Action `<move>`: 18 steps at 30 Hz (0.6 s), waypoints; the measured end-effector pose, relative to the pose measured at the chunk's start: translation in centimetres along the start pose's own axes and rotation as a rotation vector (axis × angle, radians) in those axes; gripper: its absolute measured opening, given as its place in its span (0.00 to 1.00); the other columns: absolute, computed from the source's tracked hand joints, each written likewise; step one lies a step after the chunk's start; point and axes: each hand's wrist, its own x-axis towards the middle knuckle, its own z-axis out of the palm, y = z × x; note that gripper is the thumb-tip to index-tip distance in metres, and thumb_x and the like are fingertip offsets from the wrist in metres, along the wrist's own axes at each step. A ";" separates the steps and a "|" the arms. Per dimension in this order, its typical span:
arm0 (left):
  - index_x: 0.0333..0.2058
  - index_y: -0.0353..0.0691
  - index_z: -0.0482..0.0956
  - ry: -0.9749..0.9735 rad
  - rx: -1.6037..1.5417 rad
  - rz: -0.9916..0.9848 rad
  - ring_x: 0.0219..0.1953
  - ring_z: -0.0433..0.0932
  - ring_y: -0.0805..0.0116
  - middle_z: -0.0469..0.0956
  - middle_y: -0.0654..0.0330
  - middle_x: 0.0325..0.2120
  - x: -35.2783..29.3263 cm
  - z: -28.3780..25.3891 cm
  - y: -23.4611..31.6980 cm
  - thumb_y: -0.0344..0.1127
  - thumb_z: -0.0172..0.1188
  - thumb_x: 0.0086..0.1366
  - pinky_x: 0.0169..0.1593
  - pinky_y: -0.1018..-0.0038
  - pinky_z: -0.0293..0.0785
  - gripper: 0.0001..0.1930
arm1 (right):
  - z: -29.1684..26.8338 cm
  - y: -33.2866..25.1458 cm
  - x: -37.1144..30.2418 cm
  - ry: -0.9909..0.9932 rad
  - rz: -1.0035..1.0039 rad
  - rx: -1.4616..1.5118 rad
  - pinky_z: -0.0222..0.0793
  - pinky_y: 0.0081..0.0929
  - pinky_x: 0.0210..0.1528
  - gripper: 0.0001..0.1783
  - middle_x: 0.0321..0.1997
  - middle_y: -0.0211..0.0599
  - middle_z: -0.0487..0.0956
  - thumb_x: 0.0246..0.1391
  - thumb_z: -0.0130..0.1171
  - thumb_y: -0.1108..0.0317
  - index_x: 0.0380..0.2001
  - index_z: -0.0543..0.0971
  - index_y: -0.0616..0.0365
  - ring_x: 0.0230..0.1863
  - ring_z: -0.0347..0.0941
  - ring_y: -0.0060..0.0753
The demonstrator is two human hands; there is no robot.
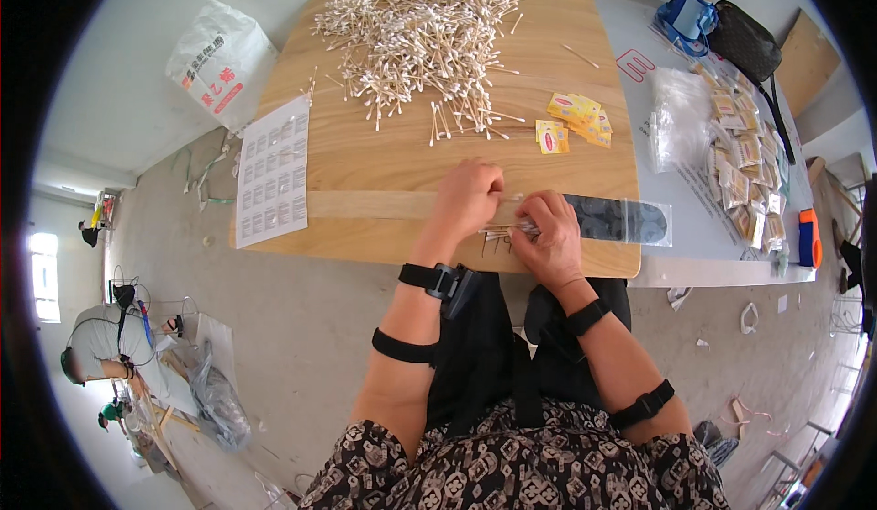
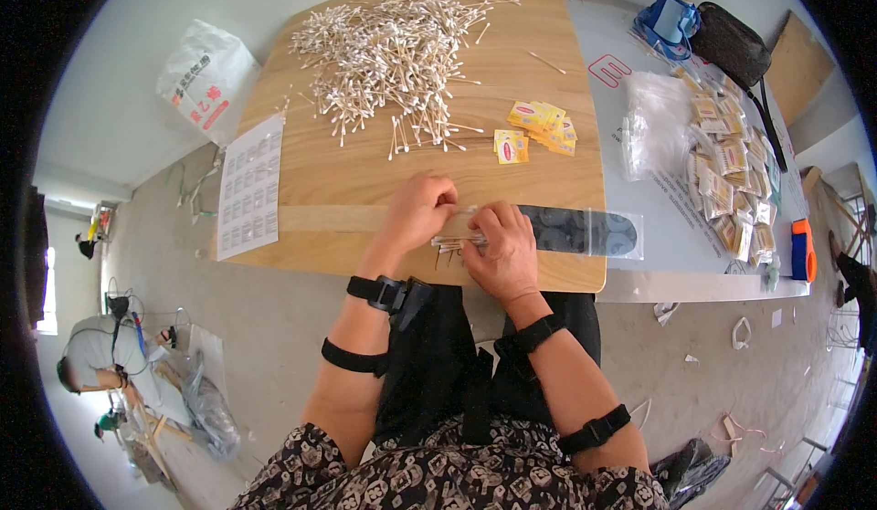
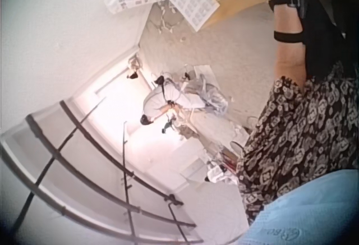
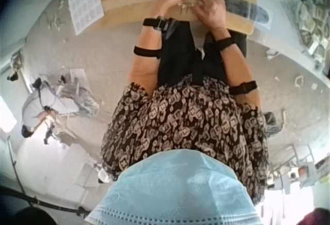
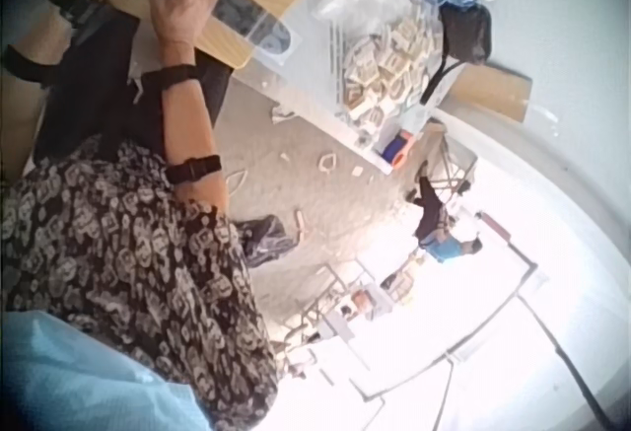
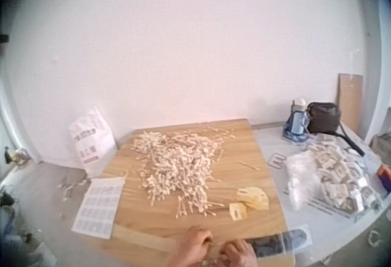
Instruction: Arranging cotton swabs and placing them into small clear plastic bags.
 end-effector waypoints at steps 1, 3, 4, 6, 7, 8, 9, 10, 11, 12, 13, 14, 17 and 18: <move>0.27 0.35 0.77 0.002 0.003 0.001 0.32 0.78 0.51 0.78 0.51 0.25 0.2 -0.4 -0.3 0.30 0.66 0.55 0.37 0.61 0.73 0.06 | -0.1 0.0 0.0 -0.003 0.001 -0.021 0.65 0.39 0.44 0.11 0.36 0.38 0.73 0.37 0.63 0.70 0.27 0.73 0.55 0.41 0.70 0.47; 0.27 0.34 0.78 0.238 -0.191 -0.366 0.29 0.78 0.51 0.79 0.49 0.24 1.2 -1.2 -1.8 0.32 0.65 0.58 0.34 0.62 0.74 0.07 | 0.0 0.0 0.0 -0.008 -0.004 -0.018 0.65 0.39 0.44 0.11 0.36 0.37 0.73 0.38 0.63 0.70 0.27 0.73 0.55 0.41 0.70 0.47; 0.27 0.34 0.78 0.238 -0.194 -0.365 0.29 0.78 0.51 0.79 0.49 0.24 2.1 -1.7 -2.9 0.32 0.65 0.58 0.34 0.62 0.74 0.07 | 0.0 0.0 -0.1 -0.014 -0.003 -0.019 0.64 0.39 0.44 0.10 0.36 0.37 0.73 0.38 0.62 0.70 0.26 0.73 0.55 0.41 0.70 0.46; 0.27 0.35 0.78 0.449 0.093 -0.420 0.34 0.79 0.46 0.81 0.48 0.28 3.6 -3.3 -5.0 0.39 0.64 0.58 0.38 0.55 0.75 0.12 | 0.1 -0.5 0.1 -0.024 -0.009 -0.005 0.64 0.39 0.43 0.10 0.35 0.37 0.73 0.38 0.62 0.70 0.26 0.73 0.55 0.40 0.70 0.46; 0.27 0.35 0.78 0.453 0.092 -0.422 0.34 0.79 0.46 0.81 0.48 0.28 4.1 -3.6 -5.2 0.39 0.64 0.58 0.38 0.55 0.75 0.12 | 0.1 -0.6 0.1 -0.030 -0.007 0.001 0.64 0.38 0.43 0.09 0.35 0.36 0.73 0.39 0.62 0.70 0.26 0.73 0.55 0.40 0.70 0.45; 0.29 0.34 0.79 0.411 0.131 -0.516 0.36 0.80 0.46 0.81 0.47 0.30 5.0 -4.1 -4.3 0.42 0.65 0.57 0.40 0.56 0.75 0.14 | -0.1 -0.3 0.1 -0.027 -0.006 -0.009 0.64 0.38 0.43 0.09 0.35 0.36 0.73 0.39 0.62 0.70 0.26 0.73 0.55 0.40 0.70 0.45; 0.30 0.33 0.79 0.368 0.180 -0.613 0.38 0.80 0.46 0.82 0.46 0.32 5.5 -4.4 -4.0 0.44 0.66 0.57 0.41 0.57 0.76 0.16 | 0.0 -0.1 0.0 -0.019 -0.006 -0.014 0.64 0.38 0.43 0.08 0.35 0.36 0.73 0.39 0.62 0.70 0.25 0.73 0.55 0.40 0.70 0.45; 0.30 0.33 0.79 0.367 0.179 -0.610 0.38 0.80 0.46 0.82 0.46 0.32 5.9 -4.5 -3.5 0.44 0.66 0.57 0.41 0.57 0.76 0.16 | 0.0 0.2 -0.1 -0.011 -0.005 -0.020 0.64 0.38 0.43 0.08 0.35 0.36 0.73 0.40 0.61 0.70 0.25 0.73 0.55 0.40 0.70 0.45; 0.32 0.33 0.79 0.326 0.213 -0.626 0.40 0.81 0.46 0.82 0.46 0.33 6.0 -4.6 -3.6 0.44 0.67 0.57 0.42 0.57 0.76 0.17 | 0.0 0.1 -0.1 -0.011 -0.009 -0.020 0.64 0.38 0.43 0.08 0.35 0.36 0.73 0.40 0.61 0.70 0.25 0.73 0.55 0.40 0.70 0.45; 0.34 0.33 0.80 0.283 0.246 -0.640 0.42 0.81 0.46 0.82 0.45 0.35 6.1 -4.7 -3.6 0.44 0.67 0.57 0.43 0.57 0.76 0.17 | 0.0 0.0 -0.1 -0.009 -0.008 -0.013 0.64 0.38 0.43 0.07 0.35 0.36 0.73 0.40 0.61 0.71 0.25 0.73 0.55 0.40 0.70 0.45; 0.34 0.33 0.80 0.285 0.246 -0.640 0.42 0.81 0.46 0.82 0.45 0.35 6.3 -4.9 -3.7 0.44 0.67 0.57 0.43 0.57 0.76 0.17 | 0.0 0.0 0.0 -0.008 -0.007 -0.007 0.64 0.38 0.43 0.07 0.35 0.36 0.73 0.40 0.61 0.71 0.24 0.73 0.55 0.40 0.70 0.45; 0.35 0.34 0.81 0.277 0.240 -0.662 0.42 0.81 0.46 0.83 0.46 0.35 6.4 -4.9 -4.5 0.43 0.67 0.57 0.43 0.56 0.76 0.17 | 0.1 -0.2 0.0 -0.010 -0.009 -0.003 0.64 0.38 0.43 0.07 0.35 0.36 0.73 0.40 0.61 0.71 0.24 0.73 0.55 0.40 0.70 0.45; 0.32 0.37 0.83 0.326 0.221 -0.695 0.38 0.82 0.51 0.83 0.49 0.32 6.3 -4.8 -6.6 0.42 0.68 0.55 0.40 0.58 0.76 0.14 | 0.1 -0.4 0.1 -0.006 -0.017 0.000 0.64 0.38 0.43 0.07 0.34 0.36 0.73 0.40 0.61 0.71 0.24 0.73 0.55 0.40 0.70 0.45; 0.27 0.39 0.84 0.383 0.206 -0.702 0.35 0.83 0.55 0.83 0.52 0.28 6.3 -4.6 -7.1 0.42 0.69 0.53 0.37 0.60 0.77 0.11 | 0.1 -0.3 0.1 -0.006 -0.016 0.001 0.64 0.38 0.43 0.06 0.34 0.36 0.73 0.40 0.61 0.71 0.24 0.73 0.56 0.40 0.70 0.45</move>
